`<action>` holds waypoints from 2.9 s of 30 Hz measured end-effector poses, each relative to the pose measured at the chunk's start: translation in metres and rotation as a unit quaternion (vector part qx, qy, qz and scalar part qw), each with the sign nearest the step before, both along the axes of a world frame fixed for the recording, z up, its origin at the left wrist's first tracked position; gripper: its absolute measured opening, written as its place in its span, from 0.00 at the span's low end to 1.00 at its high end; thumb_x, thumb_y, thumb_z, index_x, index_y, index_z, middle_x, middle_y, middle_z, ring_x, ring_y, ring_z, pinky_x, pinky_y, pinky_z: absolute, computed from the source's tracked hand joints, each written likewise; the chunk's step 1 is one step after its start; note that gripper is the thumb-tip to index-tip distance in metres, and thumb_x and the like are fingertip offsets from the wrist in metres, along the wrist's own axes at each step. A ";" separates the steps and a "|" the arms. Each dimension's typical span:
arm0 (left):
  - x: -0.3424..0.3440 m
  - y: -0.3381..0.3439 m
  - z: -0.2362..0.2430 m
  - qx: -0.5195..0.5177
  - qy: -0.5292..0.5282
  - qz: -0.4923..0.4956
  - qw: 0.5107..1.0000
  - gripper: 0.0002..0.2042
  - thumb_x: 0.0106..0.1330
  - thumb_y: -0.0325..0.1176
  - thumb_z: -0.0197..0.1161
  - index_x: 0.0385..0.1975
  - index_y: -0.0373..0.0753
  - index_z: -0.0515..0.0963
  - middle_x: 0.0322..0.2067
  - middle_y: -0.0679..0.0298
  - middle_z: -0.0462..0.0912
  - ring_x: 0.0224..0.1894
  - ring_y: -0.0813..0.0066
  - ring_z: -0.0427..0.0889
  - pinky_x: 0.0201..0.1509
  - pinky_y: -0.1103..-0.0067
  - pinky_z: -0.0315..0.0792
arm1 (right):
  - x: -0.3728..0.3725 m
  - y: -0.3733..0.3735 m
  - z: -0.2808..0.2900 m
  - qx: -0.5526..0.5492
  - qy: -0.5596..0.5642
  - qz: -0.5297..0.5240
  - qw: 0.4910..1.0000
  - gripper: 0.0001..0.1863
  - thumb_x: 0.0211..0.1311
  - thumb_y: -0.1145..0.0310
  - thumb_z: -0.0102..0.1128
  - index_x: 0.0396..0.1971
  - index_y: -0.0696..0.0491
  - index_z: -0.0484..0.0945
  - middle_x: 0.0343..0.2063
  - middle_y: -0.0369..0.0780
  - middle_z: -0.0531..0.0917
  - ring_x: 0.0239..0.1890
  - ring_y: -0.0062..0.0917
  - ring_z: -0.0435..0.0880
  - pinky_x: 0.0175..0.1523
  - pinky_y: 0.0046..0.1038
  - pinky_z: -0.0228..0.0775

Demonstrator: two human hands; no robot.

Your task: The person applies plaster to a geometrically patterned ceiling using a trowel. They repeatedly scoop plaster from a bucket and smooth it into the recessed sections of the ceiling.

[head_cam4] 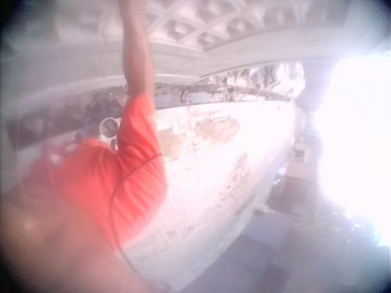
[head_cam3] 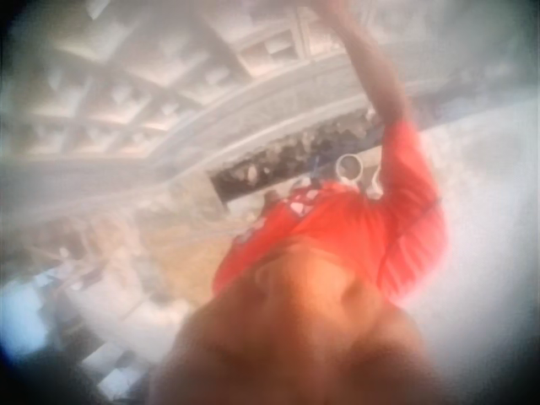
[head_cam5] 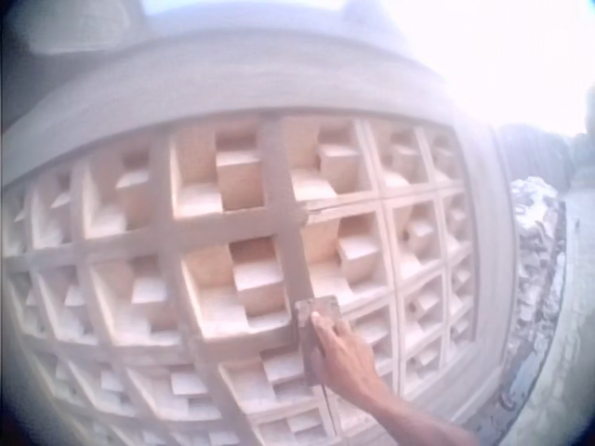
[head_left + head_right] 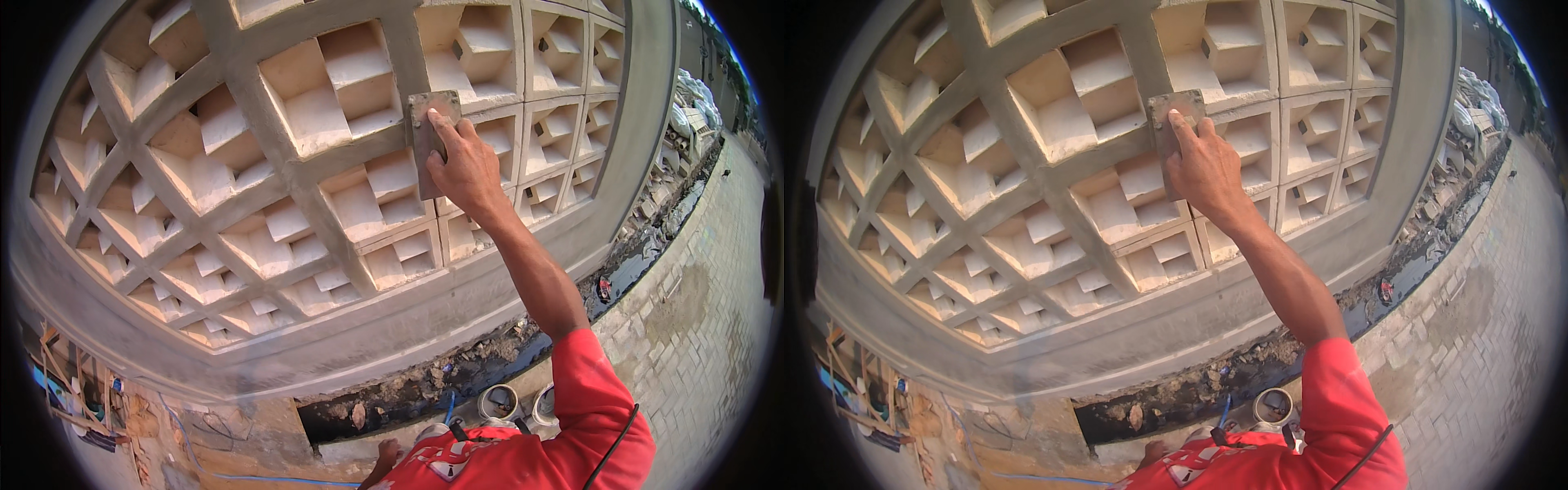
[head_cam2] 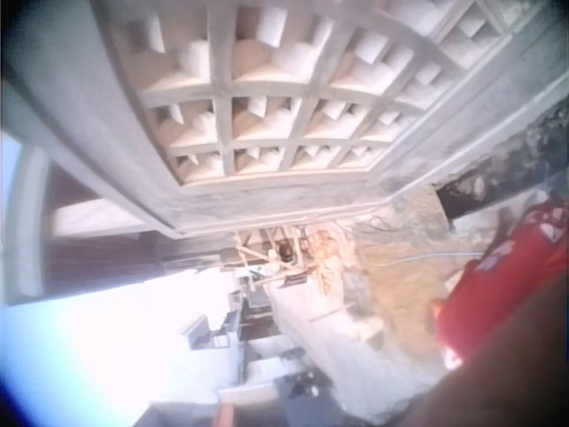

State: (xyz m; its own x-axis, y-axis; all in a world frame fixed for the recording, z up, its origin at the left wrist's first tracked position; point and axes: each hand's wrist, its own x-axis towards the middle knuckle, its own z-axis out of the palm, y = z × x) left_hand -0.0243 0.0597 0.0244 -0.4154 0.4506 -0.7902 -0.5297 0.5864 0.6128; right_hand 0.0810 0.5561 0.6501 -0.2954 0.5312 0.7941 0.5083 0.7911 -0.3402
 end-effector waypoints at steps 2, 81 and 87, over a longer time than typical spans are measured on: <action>-0.011 0.001 -0.006 0.023 -0.004 -0.010 1.000 0.15 0.63 0.37 0.60 0.45 0.35 0.72 0.31 0.55 0.79 0.22 0.63 0.80 0.20 0.72 0.74 | -0.008 0.006 0.010 -0.023 -0.008 -0.020 0.999 0.31 0.52 0.69 0.57 0.61 0.48 0.68 0.37 0.48 0.73 0.34 0.44 0.79 0.41 0.42 0.74; -0.003 -0.007 -0.022 0.284 0.372 -0.201 0.861 0.10 0.59 0.33 0.61 0.37 0.35 0.73 0.25 0.60 0.79 0.21 0.68 0.80 0.19 0.72 0.76 | 0.008 0.010 -0.011 -0.021 -0.022 0.016 0.999 0.31 0.50 0.69 0.60 0.59 0.47 0.71 0.33 0.46 0.74 0.33 0.39 0.81 0.39 0.39 0.74; 0.013 0.027 0.012 -0.031 0.044 0.035 0.998 0.12 0.62 0.33 0.58 0.42 0.35 0.73 0.30 0.57 0.79 0.23 0.66 0.81 0.22 0.72 0.77 | -0.001 0.001 -0.099 -0.067 -0.100 -0.010 0.993 0.33 0.50 0.68 0.60 0.61 0.45 0.70 0.35 0.46 0.74 0.32 0.41 0.79 0.39 0.41 0.74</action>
